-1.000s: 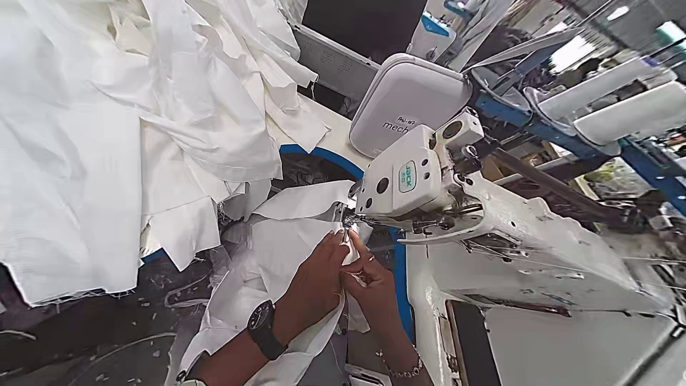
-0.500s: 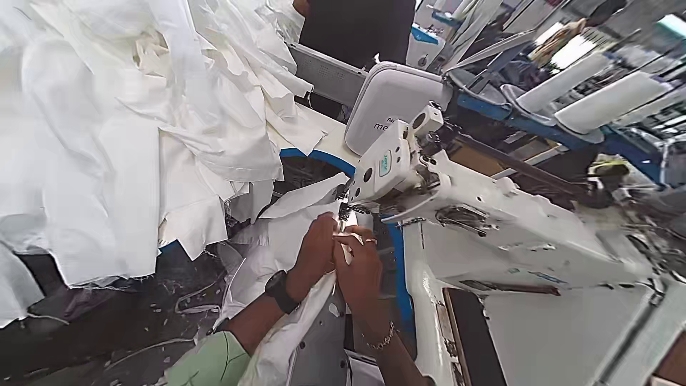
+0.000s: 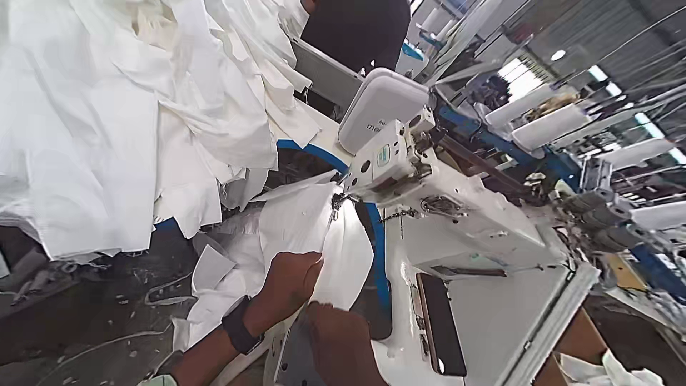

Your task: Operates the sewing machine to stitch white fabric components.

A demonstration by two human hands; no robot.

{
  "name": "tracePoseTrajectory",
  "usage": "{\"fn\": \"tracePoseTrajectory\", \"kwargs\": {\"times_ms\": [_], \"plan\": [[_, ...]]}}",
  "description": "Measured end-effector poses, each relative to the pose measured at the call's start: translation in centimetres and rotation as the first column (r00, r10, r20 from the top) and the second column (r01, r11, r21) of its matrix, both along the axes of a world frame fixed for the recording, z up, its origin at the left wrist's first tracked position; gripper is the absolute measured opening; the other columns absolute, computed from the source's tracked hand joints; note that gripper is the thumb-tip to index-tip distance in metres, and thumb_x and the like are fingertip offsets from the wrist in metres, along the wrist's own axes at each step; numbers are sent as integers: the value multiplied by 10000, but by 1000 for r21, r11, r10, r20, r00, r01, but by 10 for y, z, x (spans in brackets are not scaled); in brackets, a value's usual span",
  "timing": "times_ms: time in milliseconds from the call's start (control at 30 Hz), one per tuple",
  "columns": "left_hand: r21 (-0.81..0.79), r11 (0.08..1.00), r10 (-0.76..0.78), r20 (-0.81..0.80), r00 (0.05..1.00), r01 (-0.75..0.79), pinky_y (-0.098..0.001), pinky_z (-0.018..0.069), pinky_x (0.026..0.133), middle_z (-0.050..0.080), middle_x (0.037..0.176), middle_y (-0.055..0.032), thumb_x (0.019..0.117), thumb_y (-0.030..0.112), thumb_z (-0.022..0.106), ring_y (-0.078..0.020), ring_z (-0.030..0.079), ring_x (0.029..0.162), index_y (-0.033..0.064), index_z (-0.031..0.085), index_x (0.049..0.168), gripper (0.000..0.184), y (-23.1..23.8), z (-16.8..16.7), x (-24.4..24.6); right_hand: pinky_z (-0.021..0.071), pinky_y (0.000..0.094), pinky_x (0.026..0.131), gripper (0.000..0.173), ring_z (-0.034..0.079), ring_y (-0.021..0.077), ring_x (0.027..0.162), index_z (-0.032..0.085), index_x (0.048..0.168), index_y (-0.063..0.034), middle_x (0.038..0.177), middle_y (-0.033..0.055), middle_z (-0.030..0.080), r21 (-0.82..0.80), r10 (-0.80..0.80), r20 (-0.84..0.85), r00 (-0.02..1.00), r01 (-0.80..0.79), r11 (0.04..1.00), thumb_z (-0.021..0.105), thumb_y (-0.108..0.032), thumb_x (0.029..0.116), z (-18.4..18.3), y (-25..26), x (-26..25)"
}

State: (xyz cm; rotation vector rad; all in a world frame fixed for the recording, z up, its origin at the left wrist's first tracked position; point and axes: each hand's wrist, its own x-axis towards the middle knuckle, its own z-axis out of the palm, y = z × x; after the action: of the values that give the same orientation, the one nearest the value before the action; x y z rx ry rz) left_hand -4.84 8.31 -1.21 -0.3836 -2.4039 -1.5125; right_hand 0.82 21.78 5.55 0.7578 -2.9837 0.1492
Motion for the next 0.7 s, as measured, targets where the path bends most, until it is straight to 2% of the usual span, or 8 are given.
{"fn": "tracePoseTrajectory", "kwargs": {"times_ms": [100, 200, 267, 300, 433, 500, 600, 700], "plan": [[60, 998, -9, 3, 1000, 9, -452, 487, 505, 641, 592, -120, 959, 146, 574, -262, 646, 528, 5, 751, 824, 263, -6, 3, -2, 539, 549, 556, 240, 704, 388, 642, 714, 865, 39, 685, 191, 674, 67, -176, 160, 971, 168, 984, 604, -151, 963, 26, 6, -7], [86, 996, -19, -23, 1000, 21, -441, 461, 424, 588, 532, -104, 879, 101, 615, -254, 620, 464, 27, 685, 713, 194, 10, -4, 20, 521, 470, 471, 190, 683, 330, 555, 707, 829, 4, 611, 138, 641, 185, -140, 33, 990, 132, 974, 637, -146, 920, 50, -9, -12], [109, 993, 40, -41, 998, -36, -428, 421, 383, 539, 492, -92, 811, 86, 612, -244, 583, 422, 44, 610, 634, 183, 13, -10, 22, 542, 496, 521, 146, 705, 360, 611, 714, 899, 18, 668, 166, 673, 237, -167, 150, 975, 128, 963, 635, -104, 913, 43, -22, -14], [121, 991, 65, -47, 997, -59, -413, 430, 389, 553, 500, -78, 843, 109, 596, -226, 589, 429, 53, 636, 656, 200, 12, -16, 19, 546, 515, 547, 151, 712, 377, 642, 711, 928, 26, 697, 181, 683, 247, -192, 205, 960, 139, 959, 630, -101, 923, 38, -23, -17], [107, 994, 31, -3, 1000, -31, -442, 482, 437, 614, 550, -99, 919, 131, 587, -251, 635, 473, 35, 750, 830, 209, 7, -14, 17, 525, 477, 496, 131, 702, 355, 591, 708, 898, -2, 637, 153, 662, 316, -212, 78, 974, 178, 932, 641, -113, 916, 36, -27, -25], [85, 996, 15, -9, 1000, -14, -481, 488, 456, 615, 561, -125, 899, 94, 578, -297, 653, 503, 22, 732, 805, 195, 6, -9, 7, 519, 444, 487, 113, 701, 332, 577, 710, 886, -11, 616, 138, 654, 364, -166, 6, 986, 153, 919, 622, -78, 907, 36, -33, -32], [100, 992, -83, 105, 991, 73, -555, 486, 580, 641, 638, -185, 918, 61, 563, -371, 675, 627, -29, 683, 762, 217, 0, -1, -12, 531, 451, 528, 122, 712, 334, 620, 707, 941, -2, 659, 144, 674, 368, -160, 52, 986, 130, 921, 609, -73, 927, 33, -35, -43], [143, 987, -98, 159, 983, 75, -553, 494, 649, 672, 697, -186, 956, 99, 560, -360, 685, 694, -36, 703, 796, 254, 3, 1, -23, 536, 514, 611, 171, 721, 378, 716, 695, 1001, 5, 737, 171, 696, 274, -244, 183, 953, 189, 943, 587, -127, 981, 32, -23, -57]]}}
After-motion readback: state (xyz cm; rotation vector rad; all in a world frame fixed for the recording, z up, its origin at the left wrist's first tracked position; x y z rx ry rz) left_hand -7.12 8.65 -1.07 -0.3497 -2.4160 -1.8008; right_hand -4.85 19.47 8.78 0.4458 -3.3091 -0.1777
